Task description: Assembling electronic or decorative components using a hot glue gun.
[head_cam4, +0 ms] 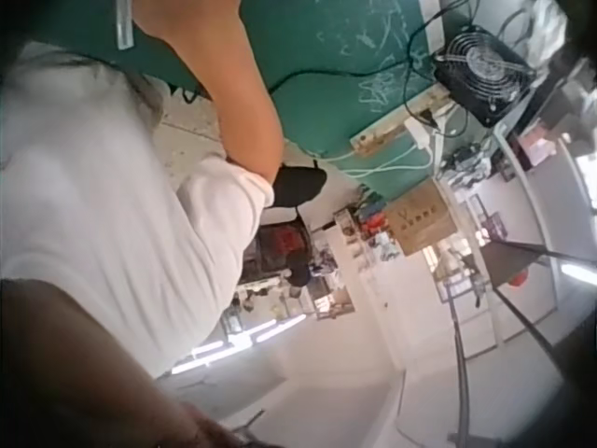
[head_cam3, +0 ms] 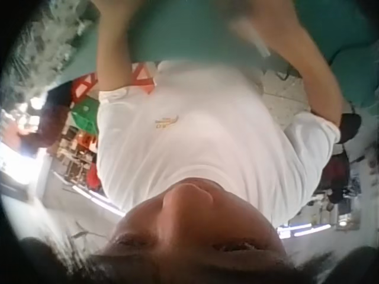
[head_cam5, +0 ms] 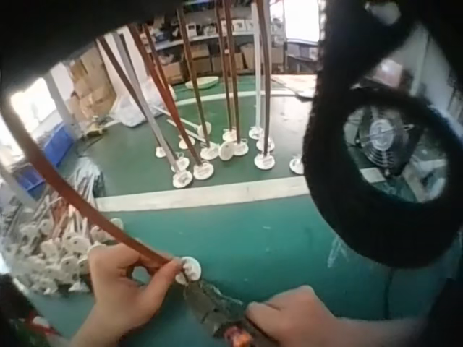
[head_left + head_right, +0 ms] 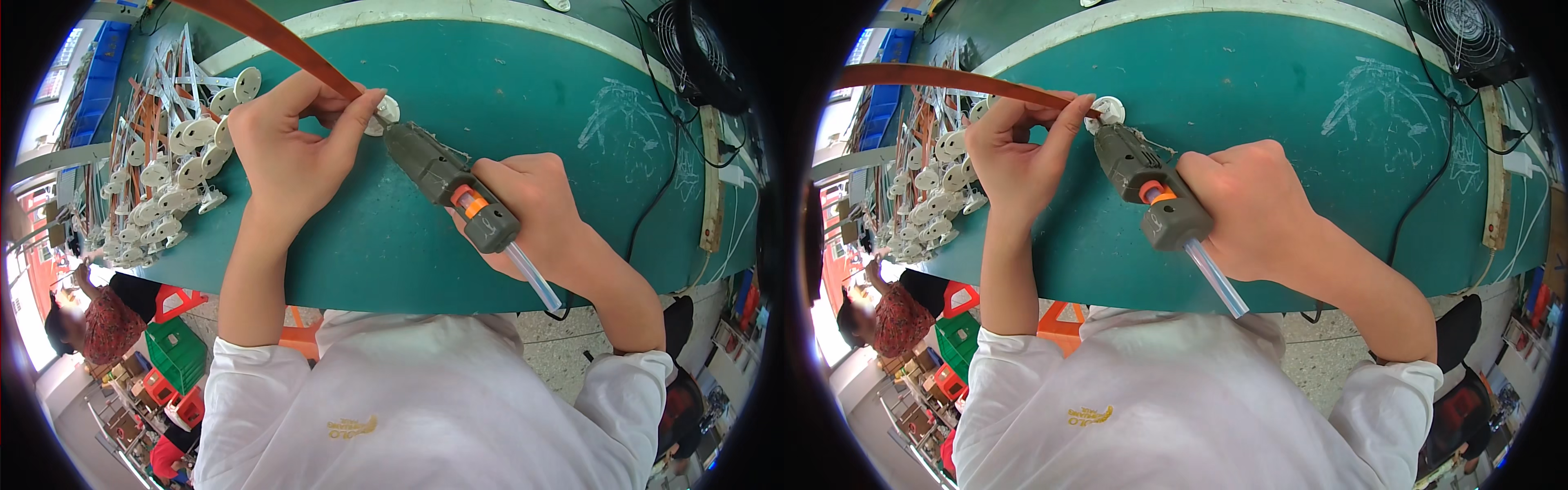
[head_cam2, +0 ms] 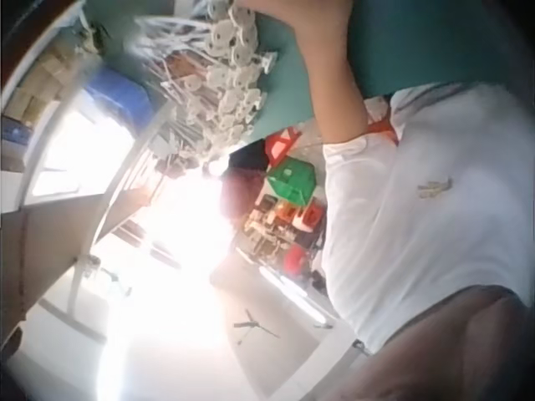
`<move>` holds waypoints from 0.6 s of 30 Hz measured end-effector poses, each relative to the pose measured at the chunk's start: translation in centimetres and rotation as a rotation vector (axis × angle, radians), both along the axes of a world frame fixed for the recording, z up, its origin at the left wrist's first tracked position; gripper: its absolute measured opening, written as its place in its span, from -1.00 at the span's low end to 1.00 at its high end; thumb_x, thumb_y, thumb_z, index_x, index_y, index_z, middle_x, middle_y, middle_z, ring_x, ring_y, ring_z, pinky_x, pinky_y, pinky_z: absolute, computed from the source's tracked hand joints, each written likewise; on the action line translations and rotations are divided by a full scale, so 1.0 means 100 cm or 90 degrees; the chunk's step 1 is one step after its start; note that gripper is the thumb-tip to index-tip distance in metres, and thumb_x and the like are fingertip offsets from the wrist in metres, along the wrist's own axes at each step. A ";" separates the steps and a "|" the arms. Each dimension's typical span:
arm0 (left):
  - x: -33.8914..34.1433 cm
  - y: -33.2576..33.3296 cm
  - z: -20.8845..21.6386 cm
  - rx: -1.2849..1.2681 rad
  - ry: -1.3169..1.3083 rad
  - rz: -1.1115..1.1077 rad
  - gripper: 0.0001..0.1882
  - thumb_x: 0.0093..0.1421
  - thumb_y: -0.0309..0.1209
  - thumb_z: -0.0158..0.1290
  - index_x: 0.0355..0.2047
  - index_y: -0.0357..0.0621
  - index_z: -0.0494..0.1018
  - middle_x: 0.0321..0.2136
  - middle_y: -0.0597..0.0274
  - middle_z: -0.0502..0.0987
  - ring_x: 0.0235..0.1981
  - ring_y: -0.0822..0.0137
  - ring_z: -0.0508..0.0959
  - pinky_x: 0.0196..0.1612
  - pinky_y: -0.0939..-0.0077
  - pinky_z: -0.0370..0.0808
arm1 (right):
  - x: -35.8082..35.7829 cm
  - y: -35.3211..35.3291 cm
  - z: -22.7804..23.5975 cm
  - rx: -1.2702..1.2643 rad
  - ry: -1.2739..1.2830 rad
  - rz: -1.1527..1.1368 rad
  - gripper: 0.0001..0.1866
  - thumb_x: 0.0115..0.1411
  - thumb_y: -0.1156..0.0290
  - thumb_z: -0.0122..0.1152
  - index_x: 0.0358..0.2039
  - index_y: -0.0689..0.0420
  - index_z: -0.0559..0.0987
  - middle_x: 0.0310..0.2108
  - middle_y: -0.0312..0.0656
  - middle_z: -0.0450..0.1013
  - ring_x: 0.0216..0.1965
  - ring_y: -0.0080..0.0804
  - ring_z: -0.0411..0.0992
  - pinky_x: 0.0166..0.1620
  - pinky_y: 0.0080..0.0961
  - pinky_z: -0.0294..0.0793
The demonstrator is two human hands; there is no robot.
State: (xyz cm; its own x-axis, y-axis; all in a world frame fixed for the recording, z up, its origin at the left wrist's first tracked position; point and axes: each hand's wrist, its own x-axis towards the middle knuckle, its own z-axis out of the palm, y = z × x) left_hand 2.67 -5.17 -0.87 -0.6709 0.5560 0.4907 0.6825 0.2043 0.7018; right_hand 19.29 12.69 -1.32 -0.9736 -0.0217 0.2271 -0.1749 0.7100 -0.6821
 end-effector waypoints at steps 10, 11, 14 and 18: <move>-0.002 0.000 0.001 -0.006 0.018 -0.005 -0.88 0.04 -0.53 0.35 -0.46 -0.32 0.62 -0.62 0.25 0.62 -0.60 0.51 0.61 -0.44 0.66 0.53 | 0.002 0.001 0.000 0.009 -0.002 -0.006 -0.67 -0.04 0.28 0.37 -0.62 0.14 0.39 -0.74 -0.12 0.33 -0.71 -0.11 0.34 -0.62 -0.28 0.28; -0.002 0.000 0.000 -0.005 0.018 -0.005 -0.88 0.04 -0.53 0.35 -0.46 -0.32 0.62 -0.62 0.25 0.62 -0.60 0.51 0.61 -0.44 0.66 0.53 | 0.002 0.000 0.000 0.004 0.006 -0.009 -0.67 -0.04 0.27 0.38 -0.62 0.14 0.39 -0.74 -0.12 0.33 -0.72 -0.11 0.34 -0.62 -0.29 0.28; -0.002 0.000 -0.001 0.004 0.011 -0.006 -0.88 0.04 -0.53 0.35 -0.46 -0.31 0.62 -0.62 0.26 0.62 -0.60 0.51 0.61 -0.44 0.67 0.53 | 0.002 0.001 0.002 -0.007 0.015 -0.005 -0.74 -0.08 0.38 0.40 -0.59 0.14 0.43 -0.73 -0.14 0.34 -0.72 -0.14 0.33 -0.63 -0.32 0.26; -0.002 0.000 -0.001 0.007 0.010 -0.005 -0.88 0.04 -0.52 0.35 -0.47 -0.30 0.62 -0.63 0.26 0.62 -0.60 0.51 0.61 -0.44 0.67 0.53 | 0.001 0.001 0.002 -0.009 0.023 0.001 -0.78 -0.13 0.51 0.41 -0.56 0.15 0.47 -0.71 -0.15 0.36 -0.71 -0.16 0.32 -0.63 -0.35 0.24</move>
State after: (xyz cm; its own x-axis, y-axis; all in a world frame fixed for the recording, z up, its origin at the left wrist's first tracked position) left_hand 2.49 -5.14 -0.97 -0.6585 0.5557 0.5075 0.6950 0.1903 0.6934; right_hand 19.36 12.76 -1.15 -0.9647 -0.0191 0.2627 -0.2004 0.7003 -0.6851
